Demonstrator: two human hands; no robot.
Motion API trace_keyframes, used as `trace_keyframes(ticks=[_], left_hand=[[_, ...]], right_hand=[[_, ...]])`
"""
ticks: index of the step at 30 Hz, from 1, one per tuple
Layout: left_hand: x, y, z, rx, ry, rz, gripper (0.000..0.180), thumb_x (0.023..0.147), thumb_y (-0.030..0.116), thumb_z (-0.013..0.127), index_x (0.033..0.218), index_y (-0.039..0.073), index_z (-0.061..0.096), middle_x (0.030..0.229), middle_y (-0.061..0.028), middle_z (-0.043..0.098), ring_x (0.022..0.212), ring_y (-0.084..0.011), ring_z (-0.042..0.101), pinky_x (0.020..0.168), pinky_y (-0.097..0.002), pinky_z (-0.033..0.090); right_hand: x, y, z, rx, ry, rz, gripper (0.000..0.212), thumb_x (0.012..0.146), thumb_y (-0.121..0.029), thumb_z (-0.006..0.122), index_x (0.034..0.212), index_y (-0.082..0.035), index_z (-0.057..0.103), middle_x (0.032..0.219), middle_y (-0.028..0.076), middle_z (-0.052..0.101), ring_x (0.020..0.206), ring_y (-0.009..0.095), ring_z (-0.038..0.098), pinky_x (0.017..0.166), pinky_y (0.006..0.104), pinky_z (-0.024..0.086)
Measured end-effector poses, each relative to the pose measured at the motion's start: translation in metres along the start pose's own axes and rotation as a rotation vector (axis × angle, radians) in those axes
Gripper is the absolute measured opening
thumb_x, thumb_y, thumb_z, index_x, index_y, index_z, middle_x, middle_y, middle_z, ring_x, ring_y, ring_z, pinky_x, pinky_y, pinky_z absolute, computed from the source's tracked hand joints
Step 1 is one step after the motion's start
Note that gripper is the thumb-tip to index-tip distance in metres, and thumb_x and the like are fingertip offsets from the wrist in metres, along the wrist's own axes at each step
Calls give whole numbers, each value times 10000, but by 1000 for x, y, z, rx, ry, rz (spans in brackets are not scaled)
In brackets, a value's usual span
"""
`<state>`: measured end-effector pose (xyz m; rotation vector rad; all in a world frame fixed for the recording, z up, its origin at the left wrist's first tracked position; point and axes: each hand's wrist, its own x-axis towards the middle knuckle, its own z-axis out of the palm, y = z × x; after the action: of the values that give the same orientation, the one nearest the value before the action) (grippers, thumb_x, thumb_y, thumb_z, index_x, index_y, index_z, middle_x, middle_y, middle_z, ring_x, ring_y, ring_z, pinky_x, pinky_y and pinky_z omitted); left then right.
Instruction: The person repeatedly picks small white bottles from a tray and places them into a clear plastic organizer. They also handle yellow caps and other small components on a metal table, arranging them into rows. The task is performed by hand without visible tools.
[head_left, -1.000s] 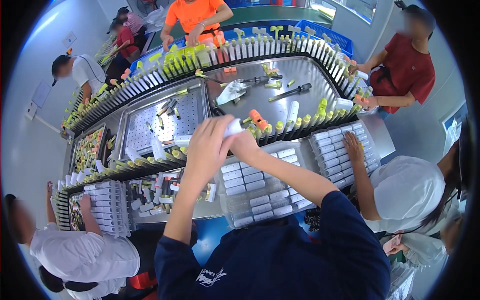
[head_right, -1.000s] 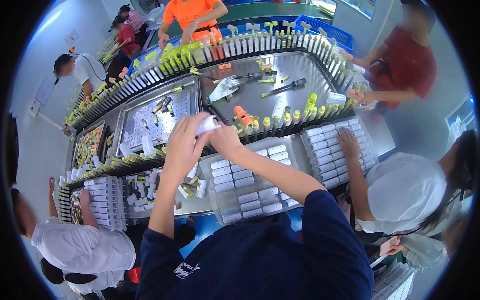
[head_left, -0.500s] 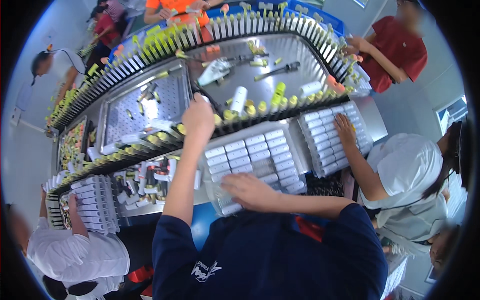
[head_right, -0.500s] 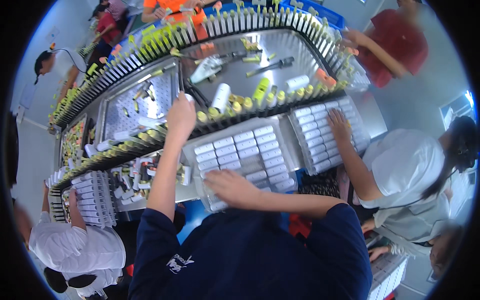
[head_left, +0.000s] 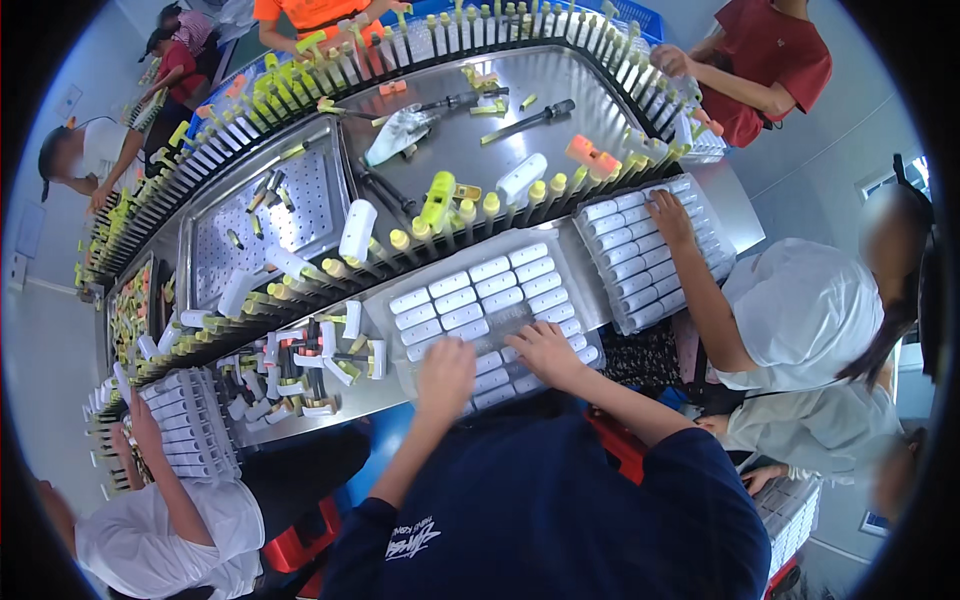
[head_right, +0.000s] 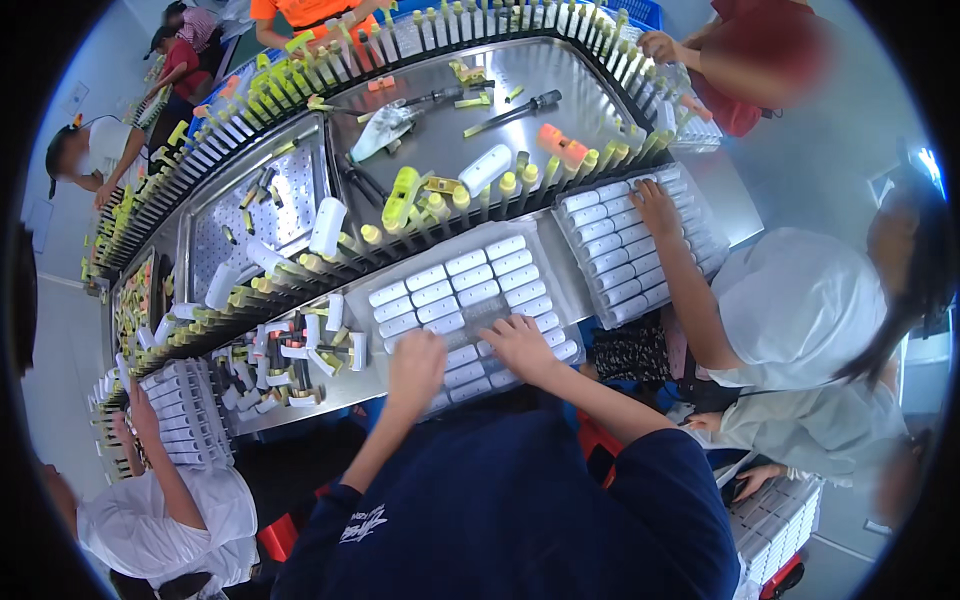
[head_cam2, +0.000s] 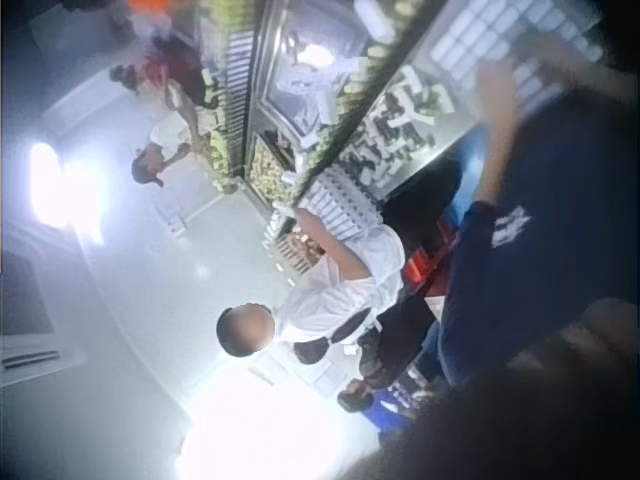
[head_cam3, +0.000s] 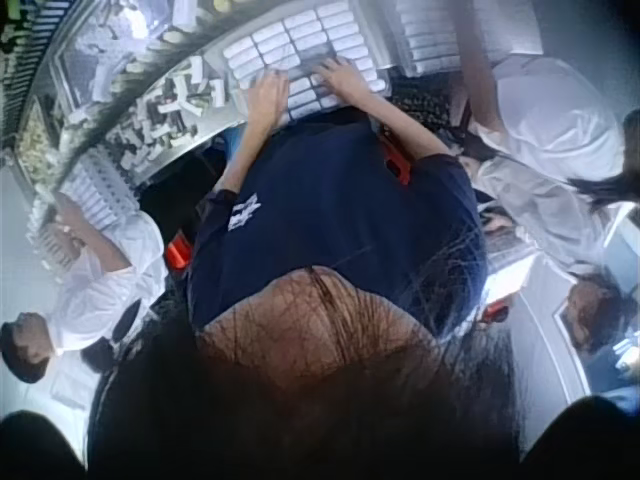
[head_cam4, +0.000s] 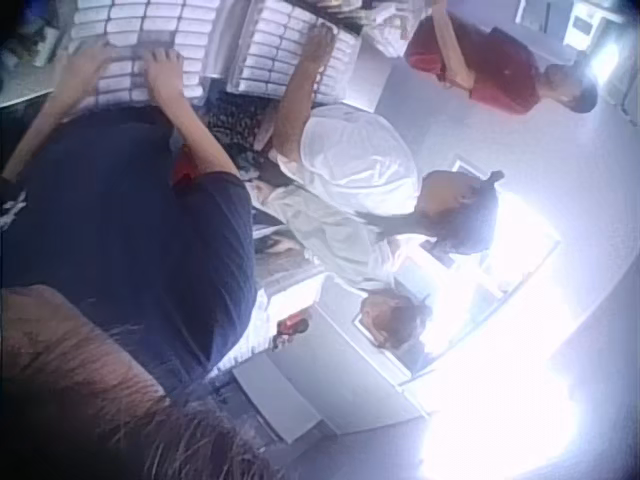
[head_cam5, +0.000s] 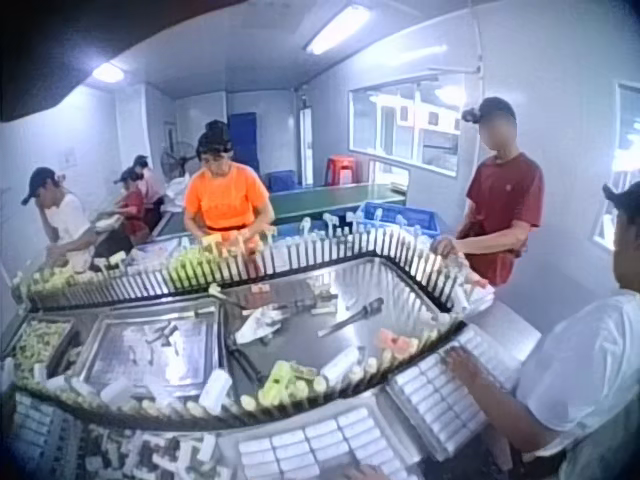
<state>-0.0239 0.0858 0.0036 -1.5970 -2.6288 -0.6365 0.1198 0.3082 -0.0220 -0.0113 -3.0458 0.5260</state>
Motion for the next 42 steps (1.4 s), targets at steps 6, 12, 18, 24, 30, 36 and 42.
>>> trace_keyframes(ticks=[6, 12, 18, 24, 30, 36, 42], left_hand=[[-26, 3, 38, -95, -147, -62, 374, 910, 226, 801, 1208, 33, 683, 1134, -124, 659, 1145, -334, 636, 958, -481, 537], [-27, 5, 8, -297, -49, -110, 344, 963, 194, 736, 1253, 23, 664, 1217, -198, 676, 1159, -412, 658, 1009, -517, 534], [40, 1, -113, -384, 308, -263, 438, 1007, 248, 748, 1342, -8, 628, 1206, -244, 700, 1099, -445, 687, 940, -507, 559], [68, -21, -149, -324, 651, -193, 367, 976, 172, 809, 1272, -3, 680, 1079, -207, 691, 984, -407, 679, 867, -474, 547], [52, -24, -154, -632, 688, -350, 304, 1059, 145, 703, 1304, -31, 666, 1060, -207, 778, 925, -240, 765, 836, -356, 579], [119, -24, -165, -507, 647, -194, 350, 1046, 205, 723, 1313, -17, 671, 1076, -235, 769, 957, -414, 763, 852, -476, 592], [177, -43, -150, 51, 445, 203, 355, 1010, 241, 728, 1297, 46, 657, 1220, -155, 719, 1226, -350, 650, 1020, -499, 499]], right_hand=[[1, 5, 7, -59, 20, -164, 414, 937, -85, 685, 1343, -56, 615, 1229, 99, 613, 1274, 312, 570, 1104, 539, 450], [11, -5, -40, 362, 45, 30, 365, 1016, -93, 625, 1360, 17, 569, 1176, 270, 691, 1146, 480, 661, 1014, 576, 511], [79, -23, -143, 344, 581, 253, 395, 1086, -187, 621, 1419, 14, 551, 1125, 296, 704, 1069, 546, 669, 891, 582, 549], [200, -35, -159, 58, 692, 191, 377, 1026, -324, 720, 1230, -18, 635, 1049, 216, 715, 1002, 461, 706, 844, 529, 578], [271, -82, -106, -193, 377, 208, 438, 970, -382, 758, 1198, -35, 618, 1054, 102, 700, 1017, 299, 736, 853, 415, 622], [244, -109, -63, -280, 404, -170, 609, 954, -273, 654, 1509, -36, 570, 1538, 197, 583, 1479, 376, 501, 1270, 680, 249], [93, -133, -24, 107, 255, -330, 517, 908, -207, 758, 1383, -28, 655, 1525, 183, 578, 1520, 382, 464, 1306, 633, 268]])
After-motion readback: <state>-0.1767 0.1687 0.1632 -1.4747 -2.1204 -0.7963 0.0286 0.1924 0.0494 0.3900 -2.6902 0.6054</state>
